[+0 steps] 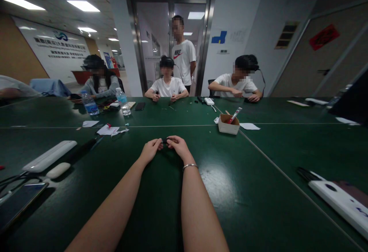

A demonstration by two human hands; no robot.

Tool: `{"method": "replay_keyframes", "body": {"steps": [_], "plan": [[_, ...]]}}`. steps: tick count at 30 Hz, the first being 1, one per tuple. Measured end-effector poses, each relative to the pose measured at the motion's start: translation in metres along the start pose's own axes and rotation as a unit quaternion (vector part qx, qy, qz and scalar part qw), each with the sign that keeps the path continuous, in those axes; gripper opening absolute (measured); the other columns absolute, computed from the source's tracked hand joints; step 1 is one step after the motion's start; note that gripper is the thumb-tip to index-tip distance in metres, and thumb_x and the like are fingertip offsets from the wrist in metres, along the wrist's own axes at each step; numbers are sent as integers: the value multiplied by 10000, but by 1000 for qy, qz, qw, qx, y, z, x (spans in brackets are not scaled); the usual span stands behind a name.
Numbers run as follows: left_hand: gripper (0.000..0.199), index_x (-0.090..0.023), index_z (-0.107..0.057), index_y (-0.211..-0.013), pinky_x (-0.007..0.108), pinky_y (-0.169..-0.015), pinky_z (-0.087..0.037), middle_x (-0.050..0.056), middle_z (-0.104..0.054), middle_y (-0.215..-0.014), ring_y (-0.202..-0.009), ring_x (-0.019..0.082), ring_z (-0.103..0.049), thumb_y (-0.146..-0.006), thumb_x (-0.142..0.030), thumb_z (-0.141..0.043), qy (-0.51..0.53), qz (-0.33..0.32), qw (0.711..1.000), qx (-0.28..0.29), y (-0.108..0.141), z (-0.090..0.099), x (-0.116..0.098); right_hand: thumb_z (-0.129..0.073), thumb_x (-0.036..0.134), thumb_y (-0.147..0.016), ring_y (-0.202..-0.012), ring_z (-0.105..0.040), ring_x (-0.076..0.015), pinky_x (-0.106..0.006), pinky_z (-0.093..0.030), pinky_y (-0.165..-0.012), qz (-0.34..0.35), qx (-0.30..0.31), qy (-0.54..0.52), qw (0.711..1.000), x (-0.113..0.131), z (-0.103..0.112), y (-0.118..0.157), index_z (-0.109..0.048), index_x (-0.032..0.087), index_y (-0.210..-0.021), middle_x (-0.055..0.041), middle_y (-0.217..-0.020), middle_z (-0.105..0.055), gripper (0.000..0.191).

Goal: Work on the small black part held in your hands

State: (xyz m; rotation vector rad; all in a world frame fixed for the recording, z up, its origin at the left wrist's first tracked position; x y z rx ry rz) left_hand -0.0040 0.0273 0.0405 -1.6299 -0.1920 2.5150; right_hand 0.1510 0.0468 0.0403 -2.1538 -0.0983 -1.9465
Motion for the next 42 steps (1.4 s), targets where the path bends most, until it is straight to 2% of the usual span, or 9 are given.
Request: {"method": "replay_keyframes", "body": {"steps": [4,6,10,16,23,34,42], "plan": [[310,-208,-615,-1042,307,-791,-473,56,-660,-1000,-846,173,-613,-825,-414,-535,36,-33,998,-34,1,4,-5,-749,370,-636,-625,-598,-131,-276,-476,-640,1,-7,4,1000,0,1,0,-692,166,-912,-30,-717,-678,348],[312,-206,-600,-1079,315,-823,-472,67,-642,-1056,-888,177,-606,-798,-341,-582,46,-52,997,-38,2,5,-9,-750,369,-637,-626,-602,-132,-275,-480,-638,3,-9,3,1000,-1,2,0,-693,166,-905,-32,-717,-681,341],[275,-202,-613,-1050,321,-817,-480,74,-638,-1054,-887,179,-601,-786,-273,-590,48,-71,996,-29,4,5,-14,-747,364,-640,-614,-598,-131,-275,-480,-628,3,-11,-1,1000,-2,3,-1,-693,164,-895,-27,-690,-676,329],[312,-214,-605,-1080,308,-757,-491,48,-641,-930,-812,164,-606,-818,-376,-549,58,-45,997,-28,-1,2,-7,-742,367,-646,-621,-604,-138,-282,-482,-627,5,-12,0,1000,-2,3,-1,-693,168,-896,-27,-685,-674,323],[295,-211,-612,-1081,303,-794,-482,64,-630,-1045,-855,161,-606,-802,-296,-566,56,-75,995,-16,-1,2,-15,-745,359,-639,-624,-604,-135,-279,-481,-639,6,-14,-4,1000,1,2,0,-694,165,-902,-23,-683,-671,331],[314,-180,-638,-956,285,-711,-489,46,-671,-843,-783,169,-619,-823,-439,-521,85,-29,996,-1,-6,-2,-1,-749,361,-631,-611,-594,-131,-278,-477,-634,1,-16,-2,1000,-2,3,-1,-694,174,-892,-20,-684,-667,326],[287,-199,-639,-1035,307,-786,-491,71,-652,-1025,-870,171,-612,-772,-311,-612,72,-70,994,-34,-3,5,-8,-743,353,-638,-599,-588,-122,-271,-471,-631,-4,-17,-14,1000,-3,3,-1,-687,168,-892,-11,-673,-663,319]]}}
Point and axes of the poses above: each hand's wrist, its own y-axis away from the middle knuckle, its own z-axis out of the back of the hand, x = y × z, the point moved 6 cm from there along -y, towards the middle knuckle
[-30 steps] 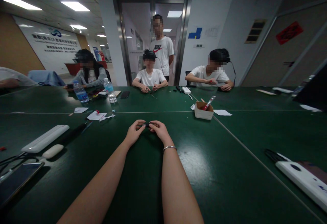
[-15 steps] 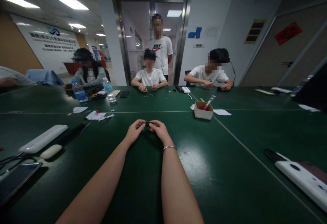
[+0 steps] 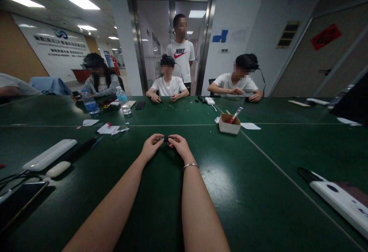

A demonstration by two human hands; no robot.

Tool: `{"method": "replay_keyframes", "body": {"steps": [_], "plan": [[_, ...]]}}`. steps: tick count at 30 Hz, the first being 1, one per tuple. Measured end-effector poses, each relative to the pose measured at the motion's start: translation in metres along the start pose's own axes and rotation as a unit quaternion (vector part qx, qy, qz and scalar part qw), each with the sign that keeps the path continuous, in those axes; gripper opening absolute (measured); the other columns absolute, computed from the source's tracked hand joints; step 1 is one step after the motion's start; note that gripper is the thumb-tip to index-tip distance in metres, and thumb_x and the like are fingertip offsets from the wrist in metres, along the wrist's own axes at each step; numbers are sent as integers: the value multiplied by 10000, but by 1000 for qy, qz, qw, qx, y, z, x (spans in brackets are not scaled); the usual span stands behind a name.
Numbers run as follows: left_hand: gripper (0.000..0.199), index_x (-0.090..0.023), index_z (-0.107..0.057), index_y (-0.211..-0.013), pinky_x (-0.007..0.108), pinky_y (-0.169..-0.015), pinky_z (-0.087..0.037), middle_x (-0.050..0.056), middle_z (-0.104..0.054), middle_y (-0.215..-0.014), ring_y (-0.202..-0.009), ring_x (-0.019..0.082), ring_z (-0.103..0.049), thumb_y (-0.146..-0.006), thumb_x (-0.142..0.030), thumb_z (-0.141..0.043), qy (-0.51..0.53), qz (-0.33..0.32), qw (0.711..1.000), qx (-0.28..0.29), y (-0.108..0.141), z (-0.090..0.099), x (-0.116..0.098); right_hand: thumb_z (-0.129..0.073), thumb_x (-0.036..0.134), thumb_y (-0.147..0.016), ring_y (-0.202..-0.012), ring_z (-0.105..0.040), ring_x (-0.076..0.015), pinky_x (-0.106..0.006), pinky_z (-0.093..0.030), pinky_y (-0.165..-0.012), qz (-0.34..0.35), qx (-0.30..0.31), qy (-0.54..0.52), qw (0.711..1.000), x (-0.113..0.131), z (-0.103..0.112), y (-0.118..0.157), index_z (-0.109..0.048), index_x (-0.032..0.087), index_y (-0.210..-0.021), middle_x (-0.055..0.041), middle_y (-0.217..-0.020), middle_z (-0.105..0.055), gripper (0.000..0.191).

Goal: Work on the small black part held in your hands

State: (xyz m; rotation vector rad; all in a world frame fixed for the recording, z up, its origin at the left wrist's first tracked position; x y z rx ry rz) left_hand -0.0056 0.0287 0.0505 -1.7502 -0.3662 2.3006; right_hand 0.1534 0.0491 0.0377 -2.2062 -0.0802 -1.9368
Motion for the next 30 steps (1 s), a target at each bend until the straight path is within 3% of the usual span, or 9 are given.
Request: {"method": "replay_keyframes", "body": {"steps": [8,15,21,26,30], "plan": [[293,-175,-623,-976,279,-684,-498,55,-655,-909,-761,152,-610,-794,-400,-576,43,31,998,19,-1,-6,9,-744,354,-636,-610,-590,-128,-279,-471,-639,2,0,5,1000,0,0,0,-687,167,-898,-24,-703,-676,326],[268,-155,-646,-906,298,-773,-486,58,-671,-852,-808,171,-629,-726,-353,-655,46,23,999,8,-3,-6,10,-739,365,-646,-616,-593,-130,-274,-466,-632,5,2,4,1000,-1,1,-1,-684,154,-906,-19,-666,-662,339],[295,-156,-651,-903,304,-731,-488,64,-672,-832,-787,181,-630,-775,-416,-599,37,41,998,30,-4,-8,16,-741,352,-643,-616,-591,-130,-280,-467,-638,5,5,3,1000,-1,0,-1,-687,161,-905,-20,-680,-664,329],[328,-201,-610,-1048,282,-725,-481,53,-653,-948,-797,154,-614,-785,-396,-598,20,22,1000,3,-1,-3,10,-747,349,-634,-624,-593,-134,-283,-466,-640,8,6,5,1000,-1,0,-1,-687,164,-899,-19,-681,-662,328],[280,-199,-616,-979,261,-674,-477,28,-640,-855,-720,135,-596,-798,-409,-575,32,21,999,20,0,-5,5,-746,349,-634,-622,-592,-132,-281,-465,-639,7,9,9,1000,-1,0,-1,-687,164,-891,-15,-672,-658,322]]}}
Point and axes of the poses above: each hand's wrist, its own y-axis away from the middle knuckle, its own z-axis out of the back of the hand, x = y × z, the point moved 6 cm from there along -y, towards the middle knuckle
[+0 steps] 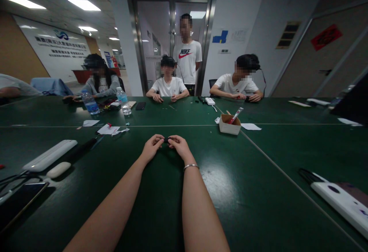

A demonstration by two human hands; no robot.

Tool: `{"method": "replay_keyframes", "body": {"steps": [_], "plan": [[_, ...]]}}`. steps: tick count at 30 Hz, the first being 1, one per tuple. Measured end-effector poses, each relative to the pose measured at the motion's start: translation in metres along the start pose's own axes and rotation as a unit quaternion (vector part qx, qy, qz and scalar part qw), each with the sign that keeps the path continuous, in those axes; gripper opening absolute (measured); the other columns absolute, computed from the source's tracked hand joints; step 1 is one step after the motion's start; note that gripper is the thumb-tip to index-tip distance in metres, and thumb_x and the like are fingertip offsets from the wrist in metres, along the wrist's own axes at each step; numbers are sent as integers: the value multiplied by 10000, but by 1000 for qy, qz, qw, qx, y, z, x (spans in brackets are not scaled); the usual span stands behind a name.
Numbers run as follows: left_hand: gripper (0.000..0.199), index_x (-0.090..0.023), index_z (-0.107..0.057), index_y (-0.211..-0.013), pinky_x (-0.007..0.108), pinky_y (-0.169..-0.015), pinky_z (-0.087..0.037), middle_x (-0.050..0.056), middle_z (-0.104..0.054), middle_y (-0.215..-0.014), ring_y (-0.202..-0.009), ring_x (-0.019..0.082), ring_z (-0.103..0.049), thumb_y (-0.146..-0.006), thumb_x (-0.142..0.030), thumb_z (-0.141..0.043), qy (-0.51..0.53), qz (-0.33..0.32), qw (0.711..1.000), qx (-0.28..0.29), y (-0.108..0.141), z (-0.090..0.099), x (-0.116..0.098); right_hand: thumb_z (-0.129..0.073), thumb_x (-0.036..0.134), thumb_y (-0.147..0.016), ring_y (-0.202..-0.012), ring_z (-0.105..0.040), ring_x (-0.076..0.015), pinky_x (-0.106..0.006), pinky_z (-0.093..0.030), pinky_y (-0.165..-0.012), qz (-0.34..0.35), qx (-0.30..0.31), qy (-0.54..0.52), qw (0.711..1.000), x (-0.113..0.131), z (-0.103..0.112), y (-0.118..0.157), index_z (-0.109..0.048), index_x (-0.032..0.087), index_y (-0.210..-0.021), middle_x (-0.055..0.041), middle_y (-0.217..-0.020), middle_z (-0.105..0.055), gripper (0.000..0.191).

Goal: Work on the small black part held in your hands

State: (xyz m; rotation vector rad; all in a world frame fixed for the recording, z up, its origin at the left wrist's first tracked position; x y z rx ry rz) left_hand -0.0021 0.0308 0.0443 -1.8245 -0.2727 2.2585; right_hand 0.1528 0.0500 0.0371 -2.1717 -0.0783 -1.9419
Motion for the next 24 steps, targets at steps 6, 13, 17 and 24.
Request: {"method": "replay_keyframes", "body": {"steps": [6,13,17,24], "plan": [[252,-176,-638,-945,275,-727,-486,47,-649,-868,-792,156,-607,-752,-338,-629,4,-18,1000,-1,-2,0,1,-734,351,-649,-623,-594,-133,-283,-468,-646,-1,-1,-2,1000,2,0,1,-682,161,-906,-17,-676,-660,323],[261,-167,-649,-929,308,-768,-485,63,-672,-880,-825,178,-625,-776,-374,-606,3,11,1000,0,-5,0,10,-744,353,-633,-612,-588,-130,-281,-467,-637,-2,-2,0,1000,1,-1,1,-680,169,-894,-14,-680,-658,326],[280,-190,-623,-1001,308,-806,-473,51,-668,-916,-864,175,-621,-774,-354,-618,-5,-19,999,-31,-4,4,4,-745,349,-633,-625,-593,-134,-282,-470,-642,-5,0,3,1000,1,-1,1,-677,172,-899,-20,-699,-668,327],[241,-192,-633,-940,288,-748,-475,39,-663,-871,-822,168,-619,-795,-378,-581,-2,-15,1000,-1,-2,1,0,-733,368,-647,-644,-597,-139,-285,-471,-654,2,2,12,1000,3,-2,2,-680,170,-906,-26,-711,-667,330]]}}
Point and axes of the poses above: each hand's wrist, its own y-axis away from the middle knuckle, its own z-axis out of the back of the hand, x = y × z, the point moved 6 cm from there along -y, towards the middle knuckle
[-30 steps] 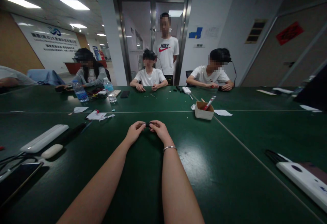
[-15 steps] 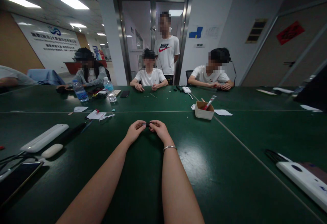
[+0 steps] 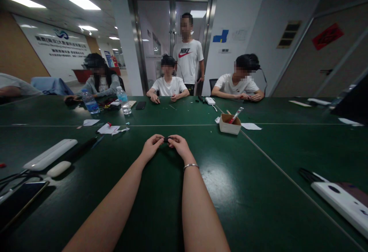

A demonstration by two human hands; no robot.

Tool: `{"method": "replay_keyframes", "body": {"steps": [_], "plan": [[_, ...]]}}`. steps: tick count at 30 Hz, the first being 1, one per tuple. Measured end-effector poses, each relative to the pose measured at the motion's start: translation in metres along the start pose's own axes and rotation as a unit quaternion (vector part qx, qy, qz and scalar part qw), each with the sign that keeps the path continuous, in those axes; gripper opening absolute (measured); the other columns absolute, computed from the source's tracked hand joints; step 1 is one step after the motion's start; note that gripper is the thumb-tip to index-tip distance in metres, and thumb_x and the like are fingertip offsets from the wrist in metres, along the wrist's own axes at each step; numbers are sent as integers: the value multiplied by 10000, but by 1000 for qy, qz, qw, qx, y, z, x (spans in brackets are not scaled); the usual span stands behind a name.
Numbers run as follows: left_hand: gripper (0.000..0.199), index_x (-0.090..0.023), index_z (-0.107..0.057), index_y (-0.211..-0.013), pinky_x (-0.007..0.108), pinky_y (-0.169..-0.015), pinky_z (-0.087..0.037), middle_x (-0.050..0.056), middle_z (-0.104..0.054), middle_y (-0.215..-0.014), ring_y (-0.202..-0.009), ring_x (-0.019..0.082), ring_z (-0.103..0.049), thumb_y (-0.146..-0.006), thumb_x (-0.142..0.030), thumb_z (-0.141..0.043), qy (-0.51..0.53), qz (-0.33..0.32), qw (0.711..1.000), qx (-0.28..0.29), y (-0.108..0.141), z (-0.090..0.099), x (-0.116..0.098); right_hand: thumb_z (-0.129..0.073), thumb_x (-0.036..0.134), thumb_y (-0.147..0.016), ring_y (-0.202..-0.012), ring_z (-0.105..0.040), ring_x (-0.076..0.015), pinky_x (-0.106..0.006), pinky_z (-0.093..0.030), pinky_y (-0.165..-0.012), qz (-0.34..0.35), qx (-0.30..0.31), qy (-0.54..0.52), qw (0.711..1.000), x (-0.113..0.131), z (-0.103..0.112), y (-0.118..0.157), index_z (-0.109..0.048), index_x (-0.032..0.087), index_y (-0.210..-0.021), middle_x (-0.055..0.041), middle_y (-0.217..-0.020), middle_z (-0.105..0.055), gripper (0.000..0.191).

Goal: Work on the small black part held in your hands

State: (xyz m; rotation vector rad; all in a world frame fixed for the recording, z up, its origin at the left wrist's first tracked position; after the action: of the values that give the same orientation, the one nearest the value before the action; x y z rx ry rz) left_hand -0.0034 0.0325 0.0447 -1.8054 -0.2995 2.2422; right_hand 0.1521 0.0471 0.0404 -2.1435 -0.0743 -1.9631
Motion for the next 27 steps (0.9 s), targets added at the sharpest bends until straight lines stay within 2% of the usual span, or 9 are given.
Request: {"method": "replay_keyframes", "body": {"steps": [4,8,13,18,22,27], "plan": [[253,-181,-642,-962,302,-790,-481,47,-665,-903,-840,169,-618,-752,-323,-629,3,2,1000,5,0,0,0,-734,377,-647,-636,-591,-135,-284,-471,-655,-2,-4,-5,1000,1,1,1,-679,164,-905,-20,-680,-655,339],[255,-172,-650,-953,314,-805,-481,59,-672,-908,-854,177,-624,-772,-348,-613,8,17,1000,10,-1,0,2,-741,384,-640,-636,-592,-137,-287,-474,-652,-1,-5,-5,1000,2,0,1,-680,167,-900,-23,-684,-658,344],[335,-203,-624,-1058,310,-782,-483,67,-659,-1011,-854,172,-618,-762,-359,-637,-3,8,999,-32,0,5,-1,-743,379,-638,-625,-594,-133,-283,-476,-637,0,-2,-3,1000,2,-1,1,-681,168,-908,-25,-708,-669,348],[254,-191,-640,-946,286,-738,-484,50,-663,-902,-821,165,-616,-783,-383,-601,5,4,1000,-1,1,1,-2,-739,370,-642,-632,-596,-134,-283,-473,-648,-3,-2,-6,1000,1,0,0,-682,169,-906,-26,-710,-672,337],[257,-185,-646,-977,296,-792,-481,58,-662,-944,-865,166,-614,-756,-315,-626,9,-5,1000,7,-1,1,0,-734,371,-646,-628,-592,-133,-286,-471,-655,-6,-6,-15,1000,0,0,0,-678,164,-911,-19,-686,-663,341],[274,-161,-653,-962,286,-728,-483,61,-671,-868,-770,157,-609,-773,-352,-601,14,16,1000,6,-1,0,1,-737,376,-637,-616,-588,-131,-285,-467,-647,-5,-7,-14,1000,-1,0,-1,-677,166,-900,-14,-676,-654,343]]}}
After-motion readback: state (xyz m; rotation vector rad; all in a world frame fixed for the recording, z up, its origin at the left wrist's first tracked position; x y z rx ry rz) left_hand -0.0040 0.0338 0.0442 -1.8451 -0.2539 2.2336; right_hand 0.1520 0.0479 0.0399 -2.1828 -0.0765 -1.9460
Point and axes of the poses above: each hand's wrist, its own y-axis away from the middle knuckle, its own z-axis out of the back of the hand, x = y × z, the point moved 6 cm from there along -y, towards the middle knuckle
